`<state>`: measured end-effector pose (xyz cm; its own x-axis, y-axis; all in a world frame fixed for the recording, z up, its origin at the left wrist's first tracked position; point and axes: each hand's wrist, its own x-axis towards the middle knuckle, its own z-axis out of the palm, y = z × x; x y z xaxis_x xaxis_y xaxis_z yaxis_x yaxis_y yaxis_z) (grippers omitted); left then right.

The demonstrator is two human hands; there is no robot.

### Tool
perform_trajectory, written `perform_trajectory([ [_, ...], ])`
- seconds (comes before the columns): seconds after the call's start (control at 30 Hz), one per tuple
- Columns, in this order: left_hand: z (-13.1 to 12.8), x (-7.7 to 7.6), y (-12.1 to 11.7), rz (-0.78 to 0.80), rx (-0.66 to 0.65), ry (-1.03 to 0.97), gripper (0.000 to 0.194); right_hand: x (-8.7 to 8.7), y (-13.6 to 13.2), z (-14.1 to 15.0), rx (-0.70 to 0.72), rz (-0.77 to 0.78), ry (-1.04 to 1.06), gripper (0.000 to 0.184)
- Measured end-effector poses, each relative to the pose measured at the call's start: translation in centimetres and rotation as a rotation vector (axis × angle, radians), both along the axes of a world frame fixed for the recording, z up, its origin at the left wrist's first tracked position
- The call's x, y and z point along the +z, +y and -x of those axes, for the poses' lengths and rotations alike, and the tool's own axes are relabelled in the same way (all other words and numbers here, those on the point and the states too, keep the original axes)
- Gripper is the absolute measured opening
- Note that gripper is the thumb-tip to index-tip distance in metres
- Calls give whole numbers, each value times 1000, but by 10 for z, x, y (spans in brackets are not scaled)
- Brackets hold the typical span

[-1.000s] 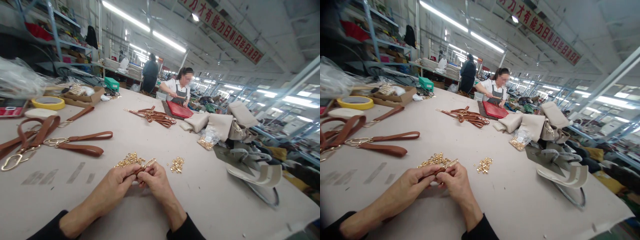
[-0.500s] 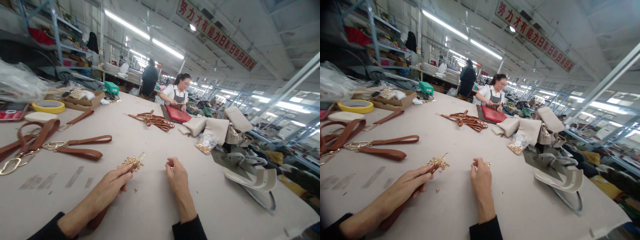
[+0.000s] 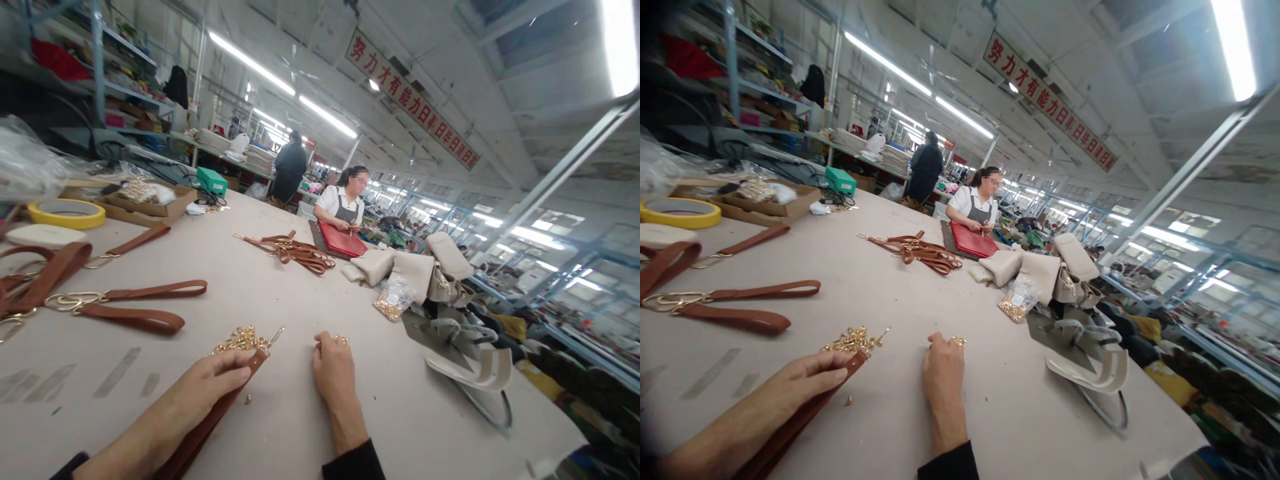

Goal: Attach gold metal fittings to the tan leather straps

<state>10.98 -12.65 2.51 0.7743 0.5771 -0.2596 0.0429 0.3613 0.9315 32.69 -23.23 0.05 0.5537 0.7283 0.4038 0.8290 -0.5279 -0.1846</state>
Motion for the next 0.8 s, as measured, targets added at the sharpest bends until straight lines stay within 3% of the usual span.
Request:
perform_trajectory([
  [0.27,-6,-12,-5,-93,-34,10,31,-3,4,0,100,-144,189,18],
  [0.37,-6,-10,-5,-182,8,70,30,0,4,15,239,-346,497,7],
  [0.47,-4,-6,-4,-271,39,67,26,8,1,42,408,-549,788,12],
  [0.63,-2,0,-6,-422,86,-12,22,17,0,78,641,-565,631,5],
  [0.8,-1,-1,-11,-685,169,46,16,15,4,83,652,-529,449,9],
])
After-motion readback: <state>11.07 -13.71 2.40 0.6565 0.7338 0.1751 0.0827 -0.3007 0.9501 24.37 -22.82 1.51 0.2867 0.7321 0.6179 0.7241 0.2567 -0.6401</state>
